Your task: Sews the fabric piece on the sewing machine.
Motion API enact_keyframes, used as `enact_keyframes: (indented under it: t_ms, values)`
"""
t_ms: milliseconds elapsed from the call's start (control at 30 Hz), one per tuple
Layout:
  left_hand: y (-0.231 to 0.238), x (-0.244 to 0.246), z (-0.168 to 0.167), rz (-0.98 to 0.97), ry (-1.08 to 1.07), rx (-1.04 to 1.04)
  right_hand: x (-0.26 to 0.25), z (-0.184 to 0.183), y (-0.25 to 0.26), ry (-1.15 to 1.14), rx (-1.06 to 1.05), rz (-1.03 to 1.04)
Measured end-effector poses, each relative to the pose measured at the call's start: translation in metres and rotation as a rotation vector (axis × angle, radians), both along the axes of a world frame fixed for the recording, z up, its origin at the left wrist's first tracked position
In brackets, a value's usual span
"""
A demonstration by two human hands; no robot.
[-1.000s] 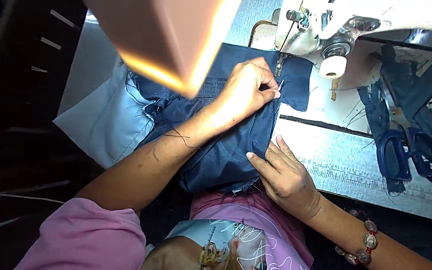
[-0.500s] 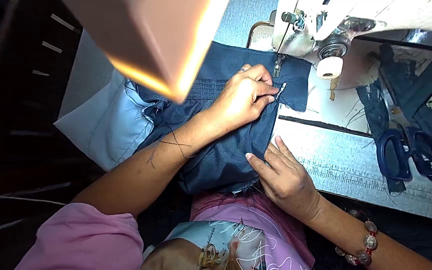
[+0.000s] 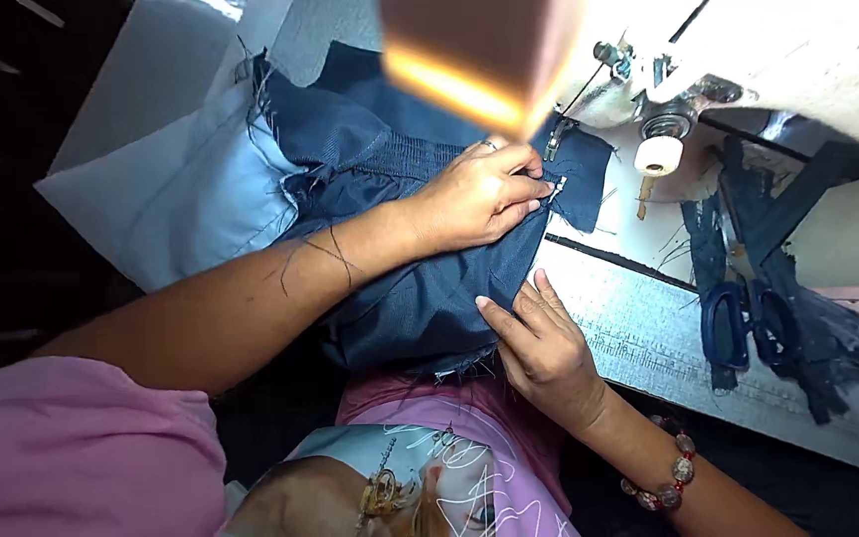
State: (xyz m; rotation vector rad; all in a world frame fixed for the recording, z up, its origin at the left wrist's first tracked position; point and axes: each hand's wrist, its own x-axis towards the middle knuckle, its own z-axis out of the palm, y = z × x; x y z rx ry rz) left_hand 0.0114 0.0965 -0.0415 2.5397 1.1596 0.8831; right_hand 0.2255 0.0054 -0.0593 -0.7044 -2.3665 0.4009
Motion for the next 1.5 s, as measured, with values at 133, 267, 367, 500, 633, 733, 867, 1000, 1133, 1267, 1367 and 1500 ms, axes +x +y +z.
enact_keyframes:
  t_ms: [133, 267, 367, 500, 633, 733, 867, 1000, 1133, 1267, 1367, 1500]
  values:
    - [-0.015, 0.001, 0.002, 0.011, -0.003, -0.012, 0.004, 0.004, -0.007, -0.032, -0.021, 0.071]
    - [-0.059, 0.006, 0.002, 0.030, -0.018, -0.023, 0.013, 0.027, -0.006, -0.054, -0.071, 0.294]
    - [-0.075, 0.009, -0.003, 0.024, -0.045, -0.013, 0.012, 0.044, 0.024, -0.036, -0.062, 0.107]
    - [-0.074, 0.009, -0.006, 0.029, -0.050, -0.004, 0.002, 0.041, 0.077, -0.071, -0.027, -0.183]
    - [-0.074, 0.010, -0.007, 0.029, -0.070, 0.005, -0.007, 0.040, 0.085, 0.050, -0.268, -0.384]
    - [-0.074, 0.010, -0.007, 0.023, -0.071, 0.002, -0.022, 0.043, 0.094, 0.140, -0.476, -0.501]
    - [-0.073, 0.009, -0.005, 0.021, -0.062, 0.015, -0.041, 0.037, 0.107, 0.132, -0.381, -0.571]
    - [-0.074, 0.009, -0.005, 0.027, -0.052, 0.017, -0.024, 0.052, 0.101, 0.063, -0.517, -0.454]
    - [-0.076, 0.010, -0.004, 0.031, -0.040, -0.002, -0.019, 0.050, 0.093, -0.145, -0.294, -0.402]
    - [-0.076, 0.010, -0.007, 0.035, -0.054, 0.013, -0.010, 0.037, 0.117, -0.226, 0.002, -0.276]
    - [-0.075, 0.010, -0.008, 0.024, -0.054, 0.013, 0.017, 0.029, 0.158, -0.208, 0.076, -0.401]
    - [-0.077, 0.011, -0.007, 0.049, -0.010, 0.044, 0.030, 0.064, 0.146, -0.413, 0.070, -0.630]
